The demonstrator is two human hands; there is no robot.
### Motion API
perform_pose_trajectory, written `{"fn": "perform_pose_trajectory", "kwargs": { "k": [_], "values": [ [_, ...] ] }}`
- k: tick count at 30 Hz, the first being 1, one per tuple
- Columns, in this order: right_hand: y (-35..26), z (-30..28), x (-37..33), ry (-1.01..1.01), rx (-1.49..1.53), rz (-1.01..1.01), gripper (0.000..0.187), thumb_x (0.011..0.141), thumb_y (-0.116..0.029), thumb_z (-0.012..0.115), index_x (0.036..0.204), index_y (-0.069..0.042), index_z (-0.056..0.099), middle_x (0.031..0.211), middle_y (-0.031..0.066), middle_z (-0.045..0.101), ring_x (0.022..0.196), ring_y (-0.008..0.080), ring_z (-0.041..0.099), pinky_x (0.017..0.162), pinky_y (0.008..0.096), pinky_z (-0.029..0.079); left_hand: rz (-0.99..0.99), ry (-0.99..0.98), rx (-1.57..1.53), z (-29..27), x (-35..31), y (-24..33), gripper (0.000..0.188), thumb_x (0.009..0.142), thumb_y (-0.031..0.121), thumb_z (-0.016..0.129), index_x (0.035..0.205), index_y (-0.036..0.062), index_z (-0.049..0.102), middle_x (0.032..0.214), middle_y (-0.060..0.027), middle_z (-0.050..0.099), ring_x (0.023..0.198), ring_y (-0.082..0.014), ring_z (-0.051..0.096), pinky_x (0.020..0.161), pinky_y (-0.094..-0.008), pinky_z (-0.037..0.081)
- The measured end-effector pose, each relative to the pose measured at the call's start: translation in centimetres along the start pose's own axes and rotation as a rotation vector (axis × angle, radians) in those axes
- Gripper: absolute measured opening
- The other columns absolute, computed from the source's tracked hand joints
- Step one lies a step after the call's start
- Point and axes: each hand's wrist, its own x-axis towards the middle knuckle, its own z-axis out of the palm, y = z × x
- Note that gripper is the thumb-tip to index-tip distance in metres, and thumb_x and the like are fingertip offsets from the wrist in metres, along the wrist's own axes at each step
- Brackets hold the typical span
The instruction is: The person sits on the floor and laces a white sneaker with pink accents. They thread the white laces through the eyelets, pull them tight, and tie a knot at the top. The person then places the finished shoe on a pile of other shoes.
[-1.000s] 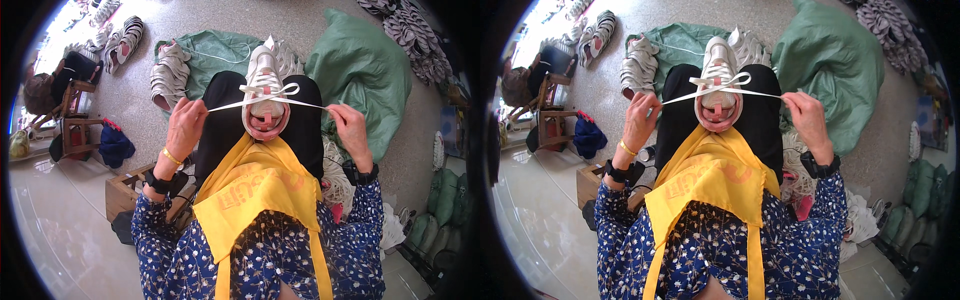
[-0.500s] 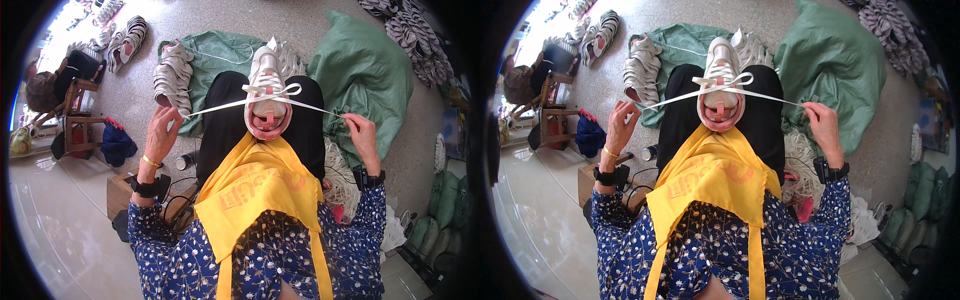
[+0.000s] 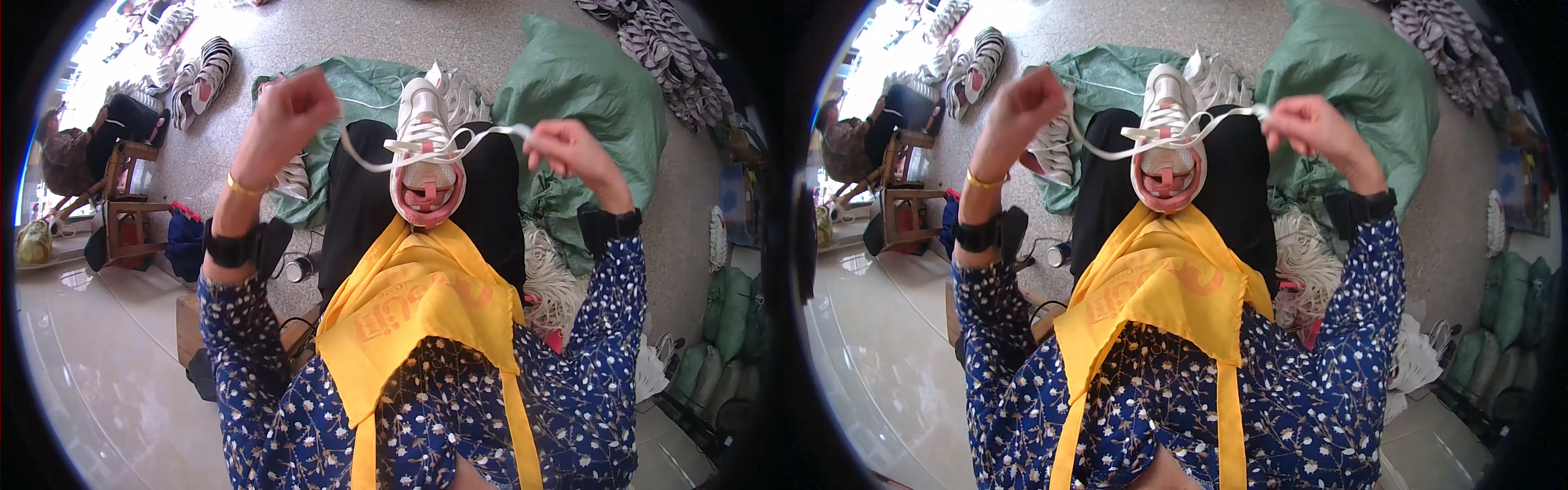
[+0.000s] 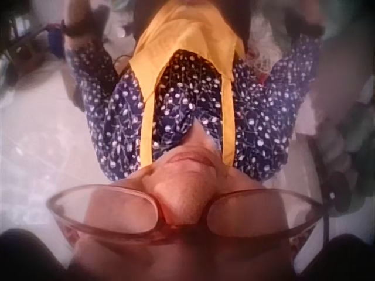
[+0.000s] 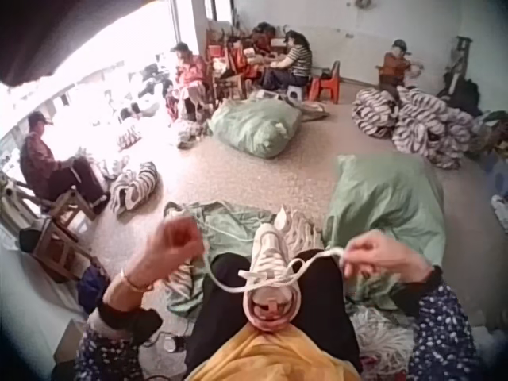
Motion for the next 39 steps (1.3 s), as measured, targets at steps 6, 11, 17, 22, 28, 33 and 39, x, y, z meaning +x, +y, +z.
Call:
{"fn": "perform_pose_trajectory", "kwargs": {
  "k": [6, 11, 17, 22, 28, 33, 39],
  "values": [
    [-0.8, 7.1, -0.2, 0.144, 0.489, -0.076, 0.03, 0.109, -0.024, 0.055, 0.105, 0.001, 0.072, 0.067, -0.0062, 0.058, 0.047, -0.0014, 0.036, 0.042, 0.0168, 0.028, -0.215, -0.156, -0.166, 6.0, -1.2, 0.1, 0.009, 0.094, 0.006, 0.068, 0.088, 0.0054, 0.061, 0.075, 0.0077, 0.054, 0.069, -0.0007, 0.048, 0.06, -0.02, 0.039],
    [0.9, 9.7, -0.2, 0.11, 0.363, -0.058, 0.026, 0.107, -0.02, 0.058, 0.113, 0.001, 0.073, 0.064, -0.0095, 0.053, 0.048, -0.0028, 0.037, 0.043, 0.0168, 0.028, -0.37, -0.346, -0.192, 7.9, -4.7, -1.7, 0.01, 0.093, 0.004, 0.066, 0.087, 0.0053, 0.059, 0.078, 0.0079, 0.053, 0.072, 0.0001, 0.047, 0.06, -0.0197, 0.04],
    [-1.9, 4.2, 3.0, 0.099, 0.499, -0.3, 0.027, 0.107, -0.018, 0.056, 0.118, 0.002, 0.071, 0.09, -0.0012, 0.07, 0.056, -0.002, 0.042, 0.048, 0.0151, 0.035, -0.129, -0.201, -0.356, 2.7, 1.8, 2.1, 0.009, 0.096, 0.013, 0.066, 0.089, 0.007, 0.063, 0.078, 0.0061, 0.057, 0.069, -0.0035, 0.051, 0.06, -0.0213, 0.041],
    [0.2, 4.6, 4.2, 0.198, 0.644, -0.291, 0.023, 0.103, -0.018, 0.064, 0.113, 0.0, 0.074, 0.096, 0.0006, 0.072, 0.065, 0.0001, 0.048, 0.059, 0.0159, 0.042, -0.264, 0.024, -0.236, 4.7, 2.3, -0.4, 0.014, 0.094, 0.015, 0.068, 0.087, 0.0039, 0.064, 0.076, 0.0033, 0.062, 0.068, -0.0045, 0.054, 0.06, -0.0233, 0.044],
    [1.1, 10.3, 0.9, 0.256, 0.492, -0.182, 0.017, 0.099, -0.007, 0.068, 0.111, 0.003, 0.075, 0.096, 0.0039, 0.075, 0.086, 0.0088, 0.069, 0.077, 0.0254, 0.06, -0.325, -0.239, -0.322, 7.5, -2.9, 1.1, 0.017, 0.096, 0.012, 0.069, 0.087, 0.0042, 0.058, 0.077, 0.0042, 0.058, 0.07, -0.0033, 0.053, 0.062, -0.022, 0.045],
    [2.0, 12.4, 1.7, 0.423, 0.485, -0.249, 0.009, 0.096, 0.0, 0.07, 0.104, 0.004, 0.073, 0.093, 0.0067, 0.075, 0.083, 0.011, 0.072, 0.076, 0.0258, 0.062, -0.297, -0.192, -0.44, 8.6, -3.7, 1.3, 0.012, 0.099, 0.007, 0.067, 0.091, 0.0041, 0.058, 0.086, 0.0012, 0.066, 0.077, -0.0054, 0.061, 0.069, -0.0218, 0.051],
    [2.9, 13.4, 2.8, 0.448, 0.517, -0.272, 0.004, 0.096, 0.001, 0.07, 0.099, 0.003, 0.069, 0.093, 0.0061, 0.075, 0.085, 0.0112, 0.073, 0.076, 0.0263, 0.062, -0.296, -0.101, -0.527, 9.8, -5.0, -1.2, 0.009, 0.098, 0.002, 0.068, 0.095, 0.0033, 0.06, 0.09, -0.0045, 0.072, 0.083, -0.008, 0.068, 0.074, -0.0231, 0.056]
  ]
}}
